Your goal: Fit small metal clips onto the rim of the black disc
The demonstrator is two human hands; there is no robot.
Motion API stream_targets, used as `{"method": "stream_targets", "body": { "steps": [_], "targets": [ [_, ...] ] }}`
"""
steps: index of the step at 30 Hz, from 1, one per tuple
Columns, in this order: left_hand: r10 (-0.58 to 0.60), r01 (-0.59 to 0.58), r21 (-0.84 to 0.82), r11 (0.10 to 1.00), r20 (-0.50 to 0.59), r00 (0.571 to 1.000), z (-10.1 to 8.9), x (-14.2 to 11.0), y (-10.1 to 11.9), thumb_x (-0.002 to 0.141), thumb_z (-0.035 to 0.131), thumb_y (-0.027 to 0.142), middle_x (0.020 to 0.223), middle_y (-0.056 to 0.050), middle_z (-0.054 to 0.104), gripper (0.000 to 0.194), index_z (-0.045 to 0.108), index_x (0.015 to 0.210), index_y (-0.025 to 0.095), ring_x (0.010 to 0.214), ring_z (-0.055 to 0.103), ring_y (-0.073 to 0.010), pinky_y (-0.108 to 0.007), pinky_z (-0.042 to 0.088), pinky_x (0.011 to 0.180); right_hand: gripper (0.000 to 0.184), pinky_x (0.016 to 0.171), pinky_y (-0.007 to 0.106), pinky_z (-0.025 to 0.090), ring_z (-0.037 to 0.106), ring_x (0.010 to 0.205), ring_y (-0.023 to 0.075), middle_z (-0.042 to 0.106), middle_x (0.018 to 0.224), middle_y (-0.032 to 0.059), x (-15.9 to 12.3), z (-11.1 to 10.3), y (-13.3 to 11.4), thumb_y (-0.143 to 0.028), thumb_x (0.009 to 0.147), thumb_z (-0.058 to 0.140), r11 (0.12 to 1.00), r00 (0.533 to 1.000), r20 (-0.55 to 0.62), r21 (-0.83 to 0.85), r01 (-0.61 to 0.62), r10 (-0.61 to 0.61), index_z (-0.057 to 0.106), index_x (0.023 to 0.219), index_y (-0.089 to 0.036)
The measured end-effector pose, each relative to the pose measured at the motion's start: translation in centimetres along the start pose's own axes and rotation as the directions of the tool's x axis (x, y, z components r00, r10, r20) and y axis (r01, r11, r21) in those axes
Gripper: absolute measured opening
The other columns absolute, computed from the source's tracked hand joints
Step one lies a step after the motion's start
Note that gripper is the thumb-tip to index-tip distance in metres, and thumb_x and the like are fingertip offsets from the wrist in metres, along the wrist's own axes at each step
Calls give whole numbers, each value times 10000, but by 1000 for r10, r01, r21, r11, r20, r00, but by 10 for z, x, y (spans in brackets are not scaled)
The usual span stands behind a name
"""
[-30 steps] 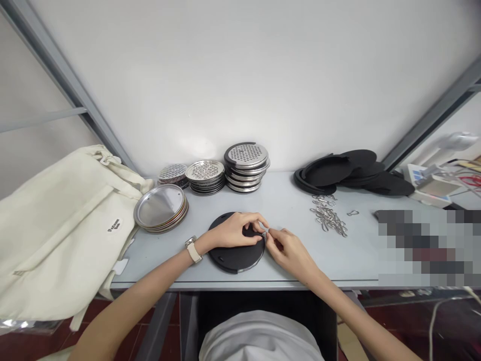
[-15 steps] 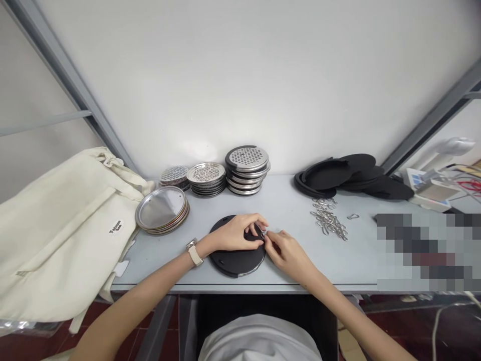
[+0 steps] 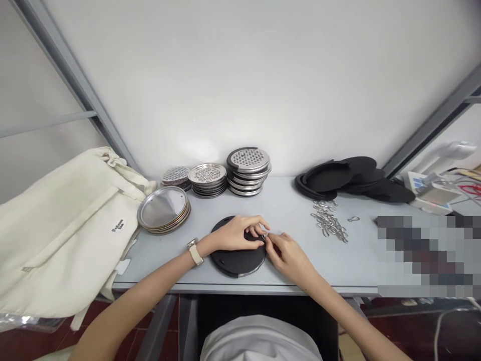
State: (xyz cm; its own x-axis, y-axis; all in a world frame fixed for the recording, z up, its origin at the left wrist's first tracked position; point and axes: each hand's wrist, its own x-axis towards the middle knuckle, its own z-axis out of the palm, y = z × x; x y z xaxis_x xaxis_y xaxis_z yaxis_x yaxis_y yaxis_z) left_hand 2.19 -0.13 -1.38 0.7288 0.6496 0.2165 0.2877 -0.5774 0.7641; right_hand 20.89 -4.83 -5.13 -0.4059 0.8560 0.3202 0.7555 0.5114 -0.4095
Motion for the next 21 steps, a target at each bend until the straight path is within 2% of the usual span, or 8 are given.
{"method": "stream_targets", "body": {
  "steps": [7, 21],
  "targets": [
    [8, -8, -7, 1000, 5, 1000, -1, 0, 0, 731, 621, 125, 925, -24, 664, 376, 575, 1099, 179, 799, 603, -117, -237, 498, 772, 286, 656, 281, 368, 474, 529, 150, 535, 573, -10, 0, 2, 4, -190, 948, 321, 1000, 1000, -4, -23, 21, -21, 466, 702, -208],
    [-6, 6, -1, 1000, 9, 1000, -2, 0, 3, 728, 617, 105, 903, -15, 664, 347, 598, 1067, 174, 790, 603, -108, -220, 502, 770, 287, 617, 277, 349, 483, 562, 164, 546, 583, 2, -1, 2, 3, -200, 954, 316, 998, 1000, 5, -52, 24, -24, 460, 705, -208]
  ]
}}
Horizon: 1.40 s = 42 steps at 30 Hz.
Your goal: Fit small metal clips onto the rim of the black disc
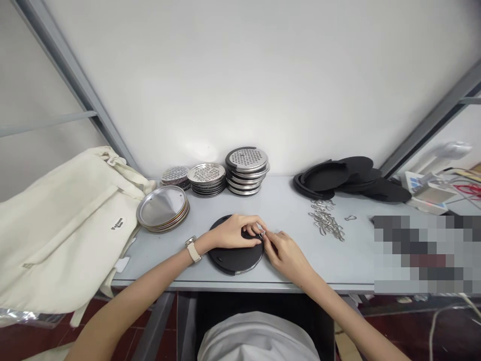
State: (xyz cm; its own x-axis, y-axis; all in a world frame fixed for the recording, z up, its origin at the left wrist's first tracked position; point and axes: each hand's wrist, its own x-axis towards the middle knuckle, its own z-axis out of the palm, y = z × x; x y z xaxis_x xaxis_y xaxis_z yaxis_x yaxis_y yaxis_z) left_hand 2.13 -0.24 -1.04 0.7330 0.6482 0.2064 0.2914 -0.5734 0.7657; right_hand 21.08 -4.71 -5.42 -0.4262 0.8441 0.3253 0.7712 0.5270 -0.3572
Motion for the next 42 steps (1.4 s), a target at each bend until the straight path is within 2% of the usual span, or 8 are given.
{"method": "stream_targets", "body": {
  "steps": [11, 19, 30, 42],
  "targets": [
    [12, -12, 15, 1000, -16, 1000, 2, -1, 0, 724, 614, 109, 911, -16, 667, 330, 595, 1048, 174, 782, 611, -110, -219, 499, 757, 307, 586, 264, 346, 481, 541, 157, 495, 525, -14, 1, -4, -1, -208, 944, 327, 998, 1000, -11, 63, 6, -5, 427, 654, -216],
    [40, -38, 62, 997, -31, 999, 2, -2, 1, 718, 614, 103, 1005, -24, 656, 384, 573, 1090, 186, 723, 573, -96, -217, 483, 716, 224, 612, 272, 351, 456, 546, 159, 499, 553, -14, -1, -2, -4, -181, 898, 378, 1000, 1000, -10, 23, 13, -13, 435, 684, -213],
    [27, -27, 3, 1000, -22, 999, 1, 0, -2, 729, 622, 125, 866, -8, 648, 352, 574, 1075, 171, 775, 603, -109, -213, 501, 747, 260, 613, 269, 339, 450, 558, 155, 443, 545, -28, 1, -3, -1, -205, 929, 347, 997, 1000, 13, 80, 2, -3, 349, 669, -220],
    [13, -13, -9, 1000, -2, 1000, 0, 0, 1, 733, 615, 122, 905, -20, 670, 372, 570, 1099, 168, 797, 618, -114, -221, 507, 763, 247, 615, 273, 339, 472, 578, 162, 465, 564, -16, -2, -3, -3, -193, 920, 350, 999, 1000, 1, 44, 22, -22, 368, 674, -217]
  ]
}}
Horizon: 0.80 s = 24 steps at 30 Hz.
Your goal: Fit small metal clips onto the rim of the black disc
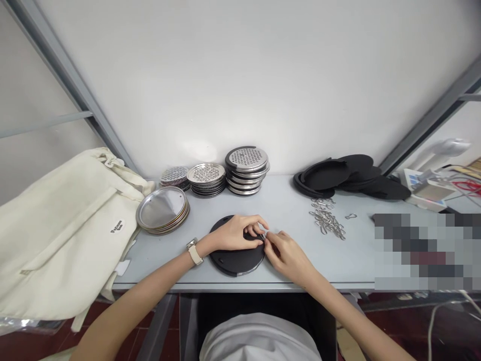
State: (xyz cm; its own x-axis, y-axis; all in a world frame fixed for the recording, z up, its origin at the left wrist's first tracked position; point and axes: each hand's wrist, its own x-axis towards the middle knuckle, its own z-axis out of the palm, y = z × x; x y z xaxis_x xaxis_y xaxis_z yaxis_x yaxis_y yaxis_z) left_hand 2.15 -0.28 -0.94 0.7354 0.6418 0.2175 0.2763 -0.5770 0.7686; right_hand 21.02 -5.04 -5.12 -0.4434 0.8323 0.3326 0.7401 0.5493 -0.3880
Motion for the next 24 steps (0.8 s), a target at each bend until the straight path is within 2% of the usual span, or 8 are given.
{"method": "stream_targets", "body": {
  "steps": [6, 14, 24],
  "targets": [
    [-6, 6, 16, 1000, -15, 1000, 1, 0, -1, 729, 619, 126, 910, -21, 673, 368, 574, 1091, 172, 793, 617, -115, -225, 508, 760, 264, 628, 281, 339, 482, 593, 169, 499, 583, -1, 0, 3, -1, -206, 941, 327, 999, 1000, -1, -36, -25, 25, 385, 684, -212],
    [-1, 1, 13, 1000, -7, 1000, 2, 0, -2, 727, 609, 110, 952, -28, 667, 384, 567, 1104, 174, 796, 605, -109, -221, 504, 758, 298, 631, 275, 334, 461, 574, 161, 456, 553, -17, 1, 1, -1, -218, 954, 312, 999, 999, 3, 7, -41, 41, 353, 659, -217],
    [16, -16, 34, 999, -3, 1000, 2, 0, -1, 727, 604, 103, 877, -11, 638, 326, 577, 1044, 175, 768, 580, -106, -220, 493, 742, 202, 627, 282, 321, 459, 593, 172, 508, 603, 1, -2, -1, -4, -173, 891, 355, 995, 1000, 12, -95, -18, 19, 367, 694, -216]
  ]
}}
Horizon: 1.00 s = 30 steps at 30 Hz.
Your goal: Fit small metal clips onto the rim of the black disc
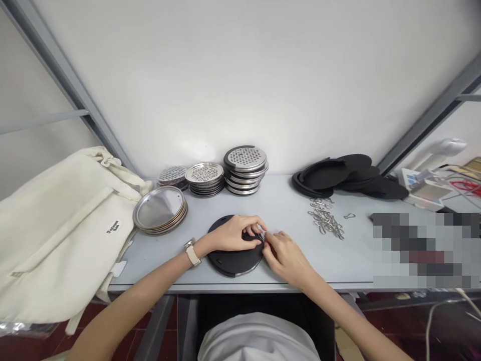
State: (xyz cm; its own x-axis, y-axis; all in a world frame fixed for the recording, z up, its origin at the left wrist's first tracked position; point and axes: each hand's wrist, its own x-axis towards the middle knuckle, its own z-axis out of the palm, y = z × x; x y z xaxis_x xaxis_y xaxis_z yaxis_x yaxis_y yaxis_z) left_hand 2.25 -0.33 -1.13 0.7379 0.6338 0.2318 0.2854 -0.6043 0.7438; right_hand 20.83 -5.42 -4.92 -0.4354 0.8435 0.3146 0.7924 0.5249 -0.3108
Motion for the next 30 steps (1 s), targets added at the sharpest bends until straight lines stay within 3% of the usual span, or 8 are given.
{"method": "stream_targets", "body": {
  "steps": [12, 30],
  "targets": [
    [-13, 13, -7, 1000, 1, 1000, -1, 1, 1, 733, 600, 111, 874, -18, 629, 292, 568, 1018, 160, 769, 577, -109, -226, 492, 734, 182, 632, 286, 332, 469, 603, 184, 521, 585, 11, 0, 5, 5, -151, 873, 360, 997, 1000, -4, -72, 30, -31, 404, 707, -210],
    [0, 0, -13, 1000, 5, 1000, -1, 1, 0, 730, 598, 92, 885, -15, 620, 280, 565, 1000, 160, 759, 567, -102, -212, 485, 719, 262, 600, 269, 333, 454, 551, 155, 480, 547, -16, 1, 2, 4, -182, 929, 355, 999, 999, -42, 45, 27, -25, 407, 674, -213]
  ]
}}
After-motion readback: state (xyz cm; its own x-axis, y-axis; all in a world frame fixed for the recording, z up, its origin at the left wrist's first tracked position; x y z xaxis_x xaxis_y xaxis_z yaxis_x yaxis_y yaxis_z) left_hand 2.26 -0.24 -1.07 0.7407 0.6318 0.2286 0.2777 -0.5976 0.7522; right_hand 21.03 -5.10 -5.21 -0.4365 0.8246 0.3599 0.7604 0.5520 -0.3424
